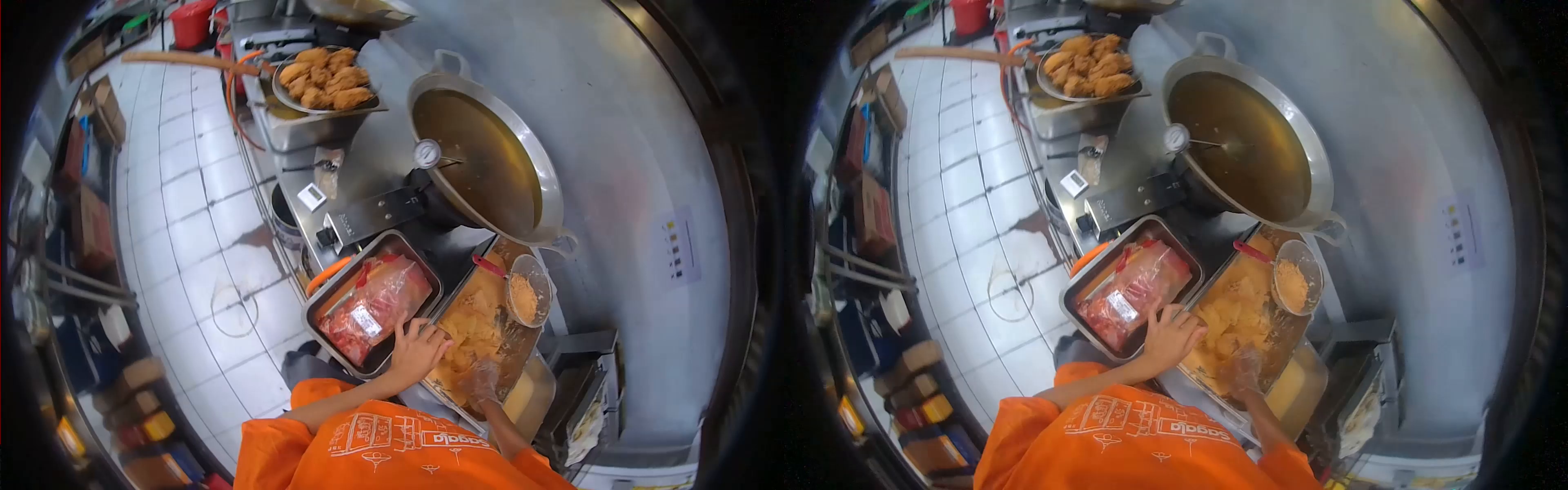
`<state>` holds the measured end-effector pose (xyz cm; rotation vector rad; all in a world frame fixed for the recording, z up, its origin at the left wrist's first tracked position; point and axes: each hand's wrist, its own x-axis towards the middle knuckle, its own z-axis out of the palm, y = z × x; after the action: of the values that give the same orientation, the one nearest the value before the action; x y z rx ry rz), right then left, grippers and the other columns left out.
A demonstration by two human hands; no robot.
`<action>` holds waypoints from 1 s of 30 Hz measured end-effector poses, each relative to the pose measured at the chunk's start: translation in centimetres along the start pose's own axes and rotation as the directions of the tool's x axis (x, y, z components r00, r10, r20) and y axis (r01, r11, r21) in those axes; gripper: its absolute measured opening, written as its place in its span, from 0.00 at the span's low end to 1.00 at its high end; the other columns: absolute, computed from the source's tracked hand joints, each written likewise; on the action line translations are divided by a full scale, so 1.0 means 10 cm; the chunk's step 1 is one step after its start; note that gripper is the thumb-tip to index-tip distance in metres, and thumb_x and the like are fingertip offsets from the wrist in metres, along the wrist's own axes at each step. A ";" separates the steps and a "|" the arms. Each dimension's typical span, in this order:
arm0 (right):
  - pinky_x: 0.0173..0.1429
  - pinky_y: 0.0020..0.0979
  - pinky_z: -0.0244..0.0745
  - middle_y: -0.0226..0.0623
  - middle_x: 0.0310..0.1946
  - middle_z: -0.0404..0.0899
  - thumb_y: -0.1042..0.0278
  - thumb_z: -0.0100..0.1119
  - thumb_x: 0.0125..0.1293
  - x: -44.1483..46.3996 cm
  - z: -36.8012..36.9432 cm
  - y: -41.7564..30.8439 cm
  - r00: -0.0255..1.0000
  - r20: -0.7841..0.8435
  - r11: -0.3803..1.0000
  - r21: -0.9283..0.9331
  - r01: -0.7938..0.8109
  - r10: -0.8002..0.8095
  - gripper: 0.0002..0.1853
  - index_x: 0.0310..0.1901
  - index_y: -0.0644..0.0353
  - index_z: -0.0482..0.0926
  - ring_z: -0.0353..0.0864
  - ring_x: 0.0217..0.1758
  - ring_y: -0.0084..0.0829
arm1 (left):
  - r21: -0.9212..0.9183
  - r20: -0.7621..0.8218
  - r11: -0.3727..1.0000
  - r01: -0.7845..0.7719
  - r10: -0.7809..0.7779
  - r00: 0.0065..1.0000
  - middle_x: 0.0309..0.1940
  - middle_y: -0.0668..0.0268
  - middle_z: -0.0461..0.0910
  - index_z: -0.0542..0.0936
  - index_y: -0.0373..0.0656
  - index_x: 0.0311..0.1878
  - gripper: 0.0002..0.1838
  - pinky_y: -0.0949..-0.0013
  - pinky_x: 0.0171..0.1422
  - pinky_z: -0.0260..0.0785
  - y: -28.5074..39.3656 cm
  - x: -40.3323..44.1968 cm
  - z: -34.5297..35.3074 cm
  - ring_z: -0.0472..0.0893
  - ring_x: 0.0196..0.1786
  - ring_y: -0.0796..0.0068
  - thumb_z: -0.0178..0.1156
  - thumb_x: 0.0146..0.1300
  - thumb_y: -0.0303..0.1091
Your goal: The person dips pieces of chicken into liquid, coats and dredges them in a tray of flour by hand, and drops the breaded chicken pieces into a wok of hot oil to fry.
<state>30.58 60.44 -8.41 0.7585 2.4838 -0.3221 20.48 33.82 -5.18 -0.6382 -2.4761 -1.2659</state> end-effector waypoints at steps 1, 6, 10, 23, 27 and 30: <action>0.57 0.43 0.78 0.46 0.53 0.82 0.55 0.53 0.72 -0.03 0.01 0.00 1.000 0.000 1.000 -0.002 -0.007 0.007 0.26 0.65 0.62 0.75 0.83 0.52 0.41 | 0.000 0.006 1.000 0.007 -0.007 1.000 0.43 0.71 0.83 0.85 0.50 0.42 0.12 0.40 0.78 0.48 0.00 0.00 0.00 0.74 0.61 0.64 0.63 0.68 0.48; 0.59 0.42 0.77 0.46 0.55 0.82 0.54 0.53 0.73 -0.11 0.02 -0.03 1.000 0.007 1.000 -0.005 -0.021 0.021 0.26 0.66 0.61 0.75 0.83 0.54 0.40 | -0.018 -0.019 1.000 -0.003 0.003 1.000 0.42 0.71 0.83 0.85 0.50 0.41 0.16 0.39 0.77 0.49 -0.03 -0.02 0.02 0.74 0.60 0.64 0.60 0.71 0.52; 0.59 0.41 0.77 0.45 0.56 0.81 0.53 0.53 0.73 -0.12 0.11 -0.12 1.000 0.018 1.000 0.020 -0.015 0.014 0.26 0.66 0.61 0.75 0.82 0.55 0.40 | -0.029 -0.020 1.000 -0.003 0.002 1.000 0.42 0.70 0.83 0.85 0.49 0.41 0.16 0.39 0.77 0.50 -0.02 -0.01 0.01 0.74 0.60 0.64 0.61 0.70 0.52; 0.63 0.39 0.76 0.43 0.59 0.80 0.49 0.52 0.76 -0.40 -0.65 -0.37 0.999 0.034 0.997 0.073 -0.015 0.013 0.27 0.68 0.59 0.73 0.81 0.60 0.38 | 0.030 0.109 0.995 -0.098 0.095 0.990 0.44 0.68 0.84 0.86 0.48 0.44 0.11 0.43 0.75 0.52 -0.04 0.04 -0.06 0.75 0.59 0.59 0.59 0.71 0.42; 0.64 0.40 0.75 0.43 0.62 0.77 0.48 0.51 0.77 -0.32 -1.03 -0.16 0.989 0.135 0.991 -0.109 0.075 -0.060 0.26 0.67 0.57 0.74 0.79 0.62 0.36 | 0.048 0.108 0.991 -0.128 0.122 0.987 0.45 0.68 0.84 0.86 0.49 0.45 0.12 0.43 0.75 0.51 -0.06 0.03 -0.04 0.75 0.60 0.60 0.57 0.73 0.42; 0.67 0.41 0.73 0.44 0.65 0.74 0.46 0.51 0.77 -0.02 -0.86 0.31 0.955 0.230 0.939 -0.244 0.242 -0.187 0.25 0.65 0.55 0.77 0.76 0.65 0.35 | 0.060 0.127 0.988 -0.140 0.132 0.983 0.45 0.67 0.84 0.86 0.47 0.44 0.13 0.41 0.75 0.52 -0.05 0.04 -0.04 0.75 0.60 0.58 0.56 0.74 0.43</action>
<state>29.01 65.99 -1.30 0.3236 2.3520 -0.1254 19.89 33.32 -5.12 -0.8762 -2.5121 -1.1171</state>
